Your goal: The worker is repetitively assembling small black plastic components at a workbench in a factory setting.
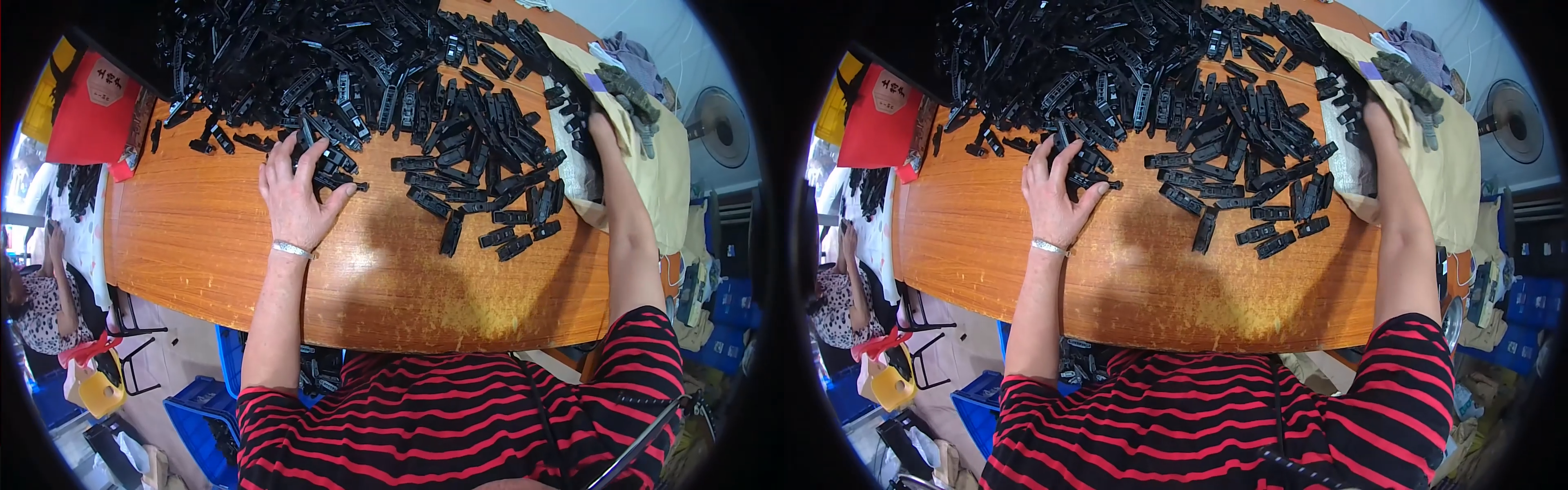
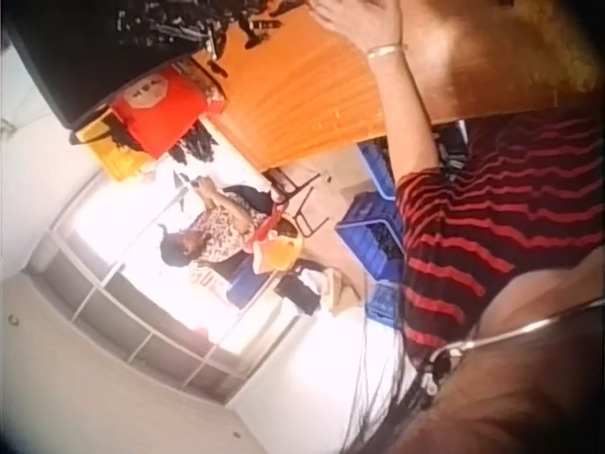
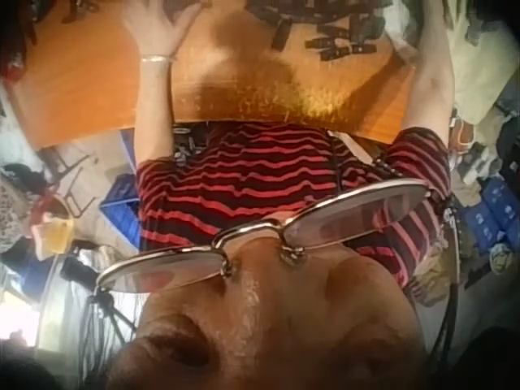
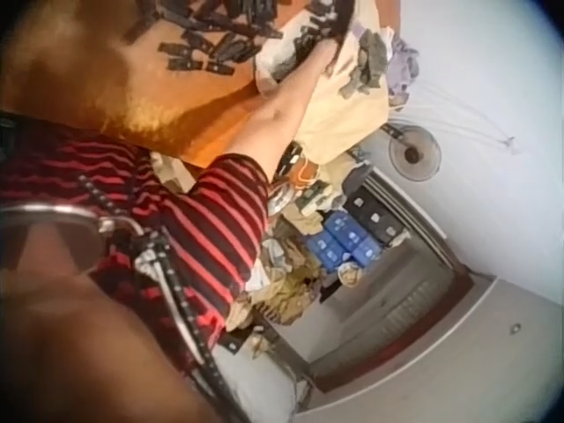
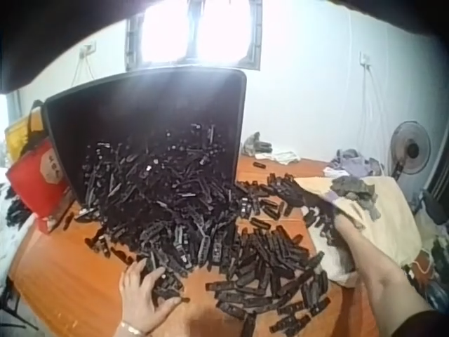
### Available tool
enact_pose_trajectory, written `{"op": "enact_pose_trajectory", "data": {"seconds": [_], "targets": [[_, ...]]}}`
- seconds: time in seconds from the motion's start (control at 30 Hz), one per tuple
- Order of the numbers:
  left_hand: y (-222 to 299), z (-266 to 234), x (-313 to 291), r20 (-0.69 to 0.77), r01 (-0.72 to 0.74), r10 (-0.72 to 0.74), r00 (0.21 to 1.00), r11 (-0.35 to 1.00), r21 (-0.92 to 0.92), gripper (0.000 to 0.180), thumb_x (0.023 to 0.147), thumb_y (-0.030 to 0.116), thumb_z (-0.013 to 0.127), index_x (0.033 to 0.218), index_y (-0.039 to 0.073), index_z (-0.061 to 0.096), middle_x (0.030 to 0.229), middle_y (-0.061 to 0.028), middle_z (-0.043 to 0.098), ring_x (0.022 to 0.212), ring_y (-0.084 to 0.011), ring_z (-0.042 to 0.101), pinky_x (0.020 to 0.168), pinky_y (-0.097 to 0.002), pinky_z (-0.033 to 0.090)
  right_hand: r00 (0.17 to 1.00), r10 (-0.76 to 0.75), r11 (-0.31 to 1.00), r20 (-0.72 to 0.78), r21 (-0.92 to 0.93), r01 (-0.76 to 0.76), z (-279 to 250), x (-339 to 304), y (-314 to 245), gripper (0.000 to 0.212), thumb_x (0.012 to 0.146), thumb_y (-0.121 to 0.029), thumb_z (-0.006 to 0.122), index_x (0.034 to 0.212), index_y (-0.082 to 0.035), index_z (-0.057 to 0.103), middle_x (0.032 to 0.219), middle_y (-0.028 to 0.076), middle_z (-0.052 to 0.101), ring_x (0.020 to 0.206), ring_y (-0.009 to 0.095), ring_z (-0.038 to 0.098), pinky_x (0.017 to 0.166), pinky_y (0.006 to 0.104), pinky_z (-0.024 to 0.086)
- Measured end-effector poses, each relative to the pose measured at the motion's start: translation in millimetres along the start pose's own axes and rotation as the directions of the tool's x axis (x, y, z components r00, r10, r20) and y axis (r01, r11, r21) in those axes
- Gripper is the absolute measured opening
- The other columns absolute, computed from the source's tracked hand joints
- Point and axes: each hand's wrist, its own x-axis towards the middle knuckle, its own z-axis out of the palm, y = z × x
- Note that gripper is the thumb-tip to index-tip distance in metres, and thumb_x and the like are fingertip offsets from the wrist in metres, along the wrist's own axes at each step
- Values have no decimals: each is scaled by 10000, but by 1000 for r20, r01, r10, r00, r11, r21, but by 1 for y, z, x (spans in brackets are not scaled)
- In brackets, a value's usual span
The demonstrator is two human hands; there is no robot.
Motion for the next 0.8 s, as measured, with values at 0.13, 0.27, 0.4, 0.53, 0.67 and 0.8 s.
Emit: {"op": "enact_pose_trajectory", "data": {"seconds": [0.13,0.27,0.4,0.53,0.67,0.8], "targets": [[-1,-4,-2,-3,-5,5,1000,1000,0,685,715,483,763,1298,201,542,1368,-170,416,1310,-364,357,1089,-544,232,991,4,999,133,-45,2,-2,12,34,552,970,-476,417,1369,-104,499,1416,163,477,1337,319,415,1093,411,333],[1,-3,0,-11,-5,5,1000,1000,-7,683,710,476,768,1292,193,550,1365,-169,421,1308,-362,361,1086,-541,234,991,55,997,122,52,-62,-1,-4,36,583,964,-503,405,1390,-112,474,1442,162,444,1356,312,391,1105,402,318],[1,-3,0,-14,-4,4,1000,1000,-2,688,711,464,768,1297,184,543,1366,-172,423,1304,-360,366,1088,-536,230,987,109,981,118,148,-126,-3,-15,24,614,959,-530,392,1412,-120,450,1468,161,411,1374,304,366,1116,392,302],[2,-3,0,-20,-11,11,1000,1000,-3,691,715,462,766,1301,178,535,1364,-180,422,1307,-362,361,1093,-537,224,981,166,951,102,245,-186,-11,-19,20,646,953,-557,380,1433,-127,425,1494,160,378,1393,297,342,1128,382,287],[4,2,2,-22,-17,16,1000,1000,-15,690,716,468,765,1300,178,538,1357,-182,425,1308,-361,360,1097,-537,221,830,434,866,351,94,-492,-23,-23,-10,662,894,-590,464,1304,-81,570,1309,209,562,1267,364,489,1075,403,347],[0,-3,-3,-25,1,-1,1000,1000,9,692,715,475,763,1301,183,539,1353,-182,428,1307,-359,362,1098,-535,222,914,349,904,209,184,-387,-49,-67,-110,505,869,-541,540,1235,-207,638,1259,151,599,1194,315,550,1010,408,417]]}}
